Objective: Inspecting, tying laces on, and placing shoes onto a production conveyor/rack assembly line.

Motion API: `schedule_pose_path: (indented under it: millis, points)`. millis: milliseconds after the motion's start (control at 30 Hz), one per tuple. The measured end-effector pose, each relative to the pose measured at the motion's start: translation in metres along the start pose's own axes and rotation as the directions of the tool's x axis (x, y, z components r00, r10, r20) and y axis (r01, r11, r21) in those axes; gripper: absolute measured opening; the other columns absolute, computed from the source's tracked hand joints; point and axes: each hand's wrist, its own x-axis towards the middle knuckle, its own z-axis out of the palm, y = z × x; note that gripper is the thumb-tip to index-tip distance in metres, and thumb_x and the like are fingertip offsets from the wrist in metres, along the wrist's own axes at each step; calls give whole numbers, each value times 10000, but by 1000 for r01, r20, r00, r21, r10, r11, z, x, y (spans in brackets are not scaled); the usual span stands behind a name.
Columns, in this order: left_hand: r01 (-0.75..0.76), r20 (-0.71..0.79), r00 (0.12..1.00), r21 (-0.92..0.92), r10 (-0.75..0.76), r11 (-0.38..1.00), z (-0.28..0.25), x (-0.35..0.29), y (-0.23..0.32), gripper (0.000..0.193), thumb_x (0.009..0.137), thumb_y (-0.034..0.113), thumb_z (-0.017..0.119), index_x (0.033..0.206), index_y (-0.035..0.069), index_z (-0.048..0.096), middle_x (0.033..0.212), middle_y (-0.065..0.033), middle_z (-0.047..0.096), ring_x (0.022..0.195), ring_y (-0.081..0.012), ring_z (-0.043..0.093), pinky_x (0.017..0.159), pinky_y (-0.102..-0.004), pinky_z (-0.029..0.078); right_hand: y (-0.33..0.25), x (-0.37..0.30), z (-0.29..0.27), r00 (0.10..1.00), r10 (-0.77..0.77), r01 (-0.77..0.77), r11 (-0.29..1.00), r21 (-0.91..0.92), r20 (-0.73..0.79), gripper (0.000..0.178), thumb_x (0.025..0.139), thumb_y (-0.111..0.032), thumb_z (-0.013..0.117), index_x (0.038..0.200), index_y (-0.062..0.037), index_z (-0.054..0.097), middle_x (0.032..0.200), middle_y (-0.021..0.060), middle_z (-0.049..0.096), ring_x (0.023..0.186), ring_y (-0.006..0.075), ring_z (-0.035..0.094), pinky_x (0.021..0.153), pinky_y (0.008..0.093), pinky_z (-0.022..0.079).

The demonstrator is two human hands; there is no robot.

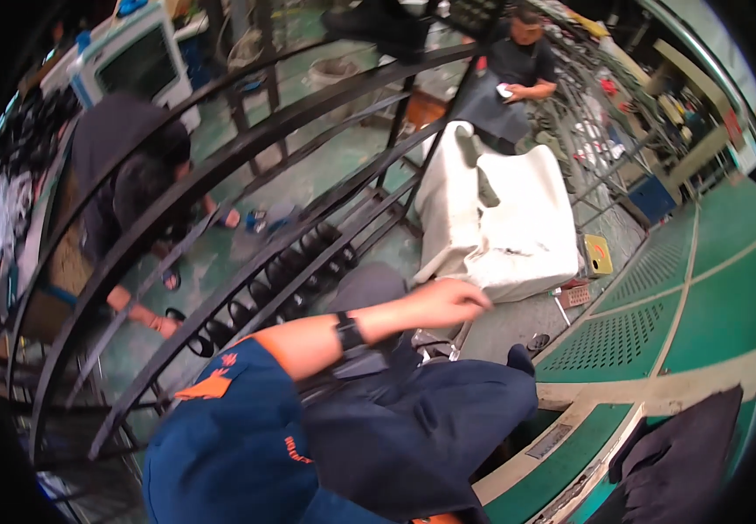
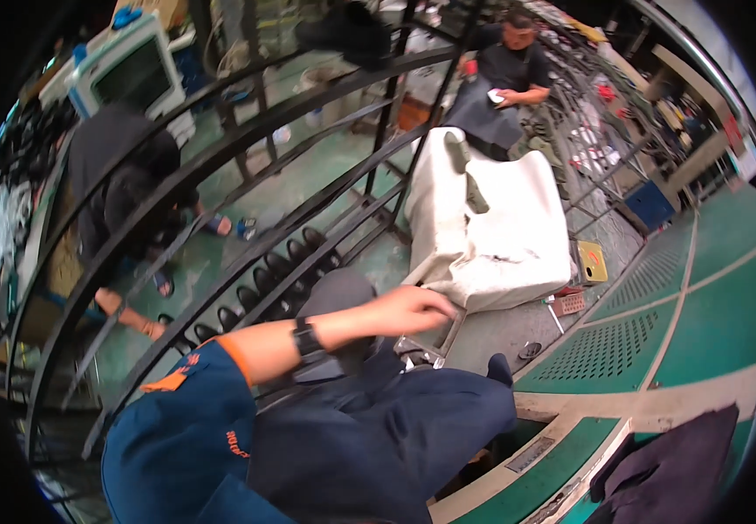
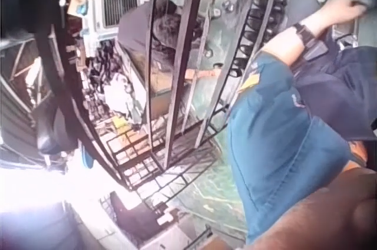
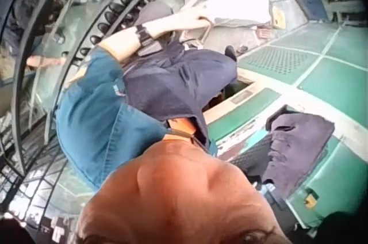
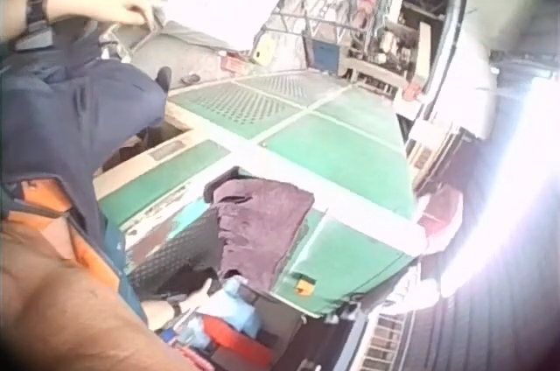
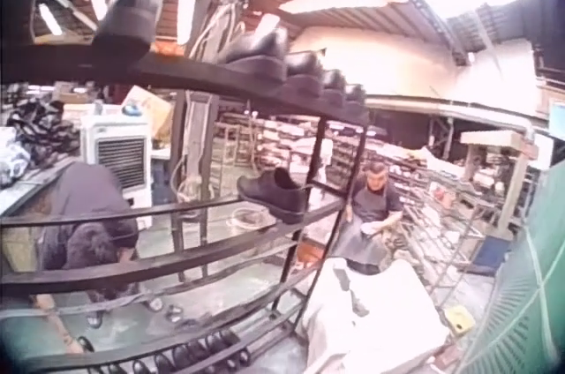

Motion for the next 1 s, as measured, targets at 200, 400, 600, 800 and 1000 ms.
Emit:
schedule_pose_path:
  millis: [200, 400, 600, 800, 1000]
  points:
    - [-184, 292, 882, -509, 370, 841, 86, 46, 103, 348, 911, 270, 649, 1148, 21, 695, 1033, -149, 722, 973, -288, 697, 851, -380, 543, -77, -12, 48, 985, -110, 39, 895, 445, 133, 779, 851, -433, 725, 1461, -15, 483, 1447, 242, 507, 1326, 358, 514, 1130, 467, 408]
    - [-52, 220, 887, -827, 406, 560, 110, 13, 169, 731, 961, 462, 591, 1494, -9, 421, 1377, -225, 589, 1214, -383, 616, 1023, -423, 482, -186, -41, 174, 931, -234, -134, 498, 857, 281, 712, 927, -479, 603, 1475, -43, 471, 1451, 198, 508, 1324, 316, 519, 1124, 457, 411]
    - [108, 106, 993, -591, -56, 799, 96, -51, 68, 637, 1053, 418, 384, 1536, 21, 257, 1365, -329, 547, 1246, -463, 568, 1071, -492, 432, -381, -131, 224, 763, -281, -472, 374, 799, 582, 639, 982, -504, 495, 1451, -71, 490, 1423, 162, 529, 1297, 284, 538, 1132, 454, 408]
    - [216, 213, 969, -501, -123, 838, 44, -107, 25, 627, 1018, 425, 485, 1498, 29, 409, 1306, -281, 613, 1214, -413, 602, 1041, -478, 458, -396, -187, 223, 172, -612, -970, 32, 241, 772, 661, 939, -570, 549, 1392, -89, 559, 1283, 134, 648, 1115, 291, 645, 981, 447, 532]
    - [114, 277, 961, -348, -14, 931, 46, -88, 15, 558, 1005, 442, 472, 1420, 70, 508, 1120, -247, 691, 1067, -419, 652, 916, -518, 497, -384, -192, 218, 320, -461, -922, 48, 383, 828, 673, 958, -583, 500, 1405, -83, 551, 1282, 149, 644, 1123, 278, 644, 982, 426, 531]
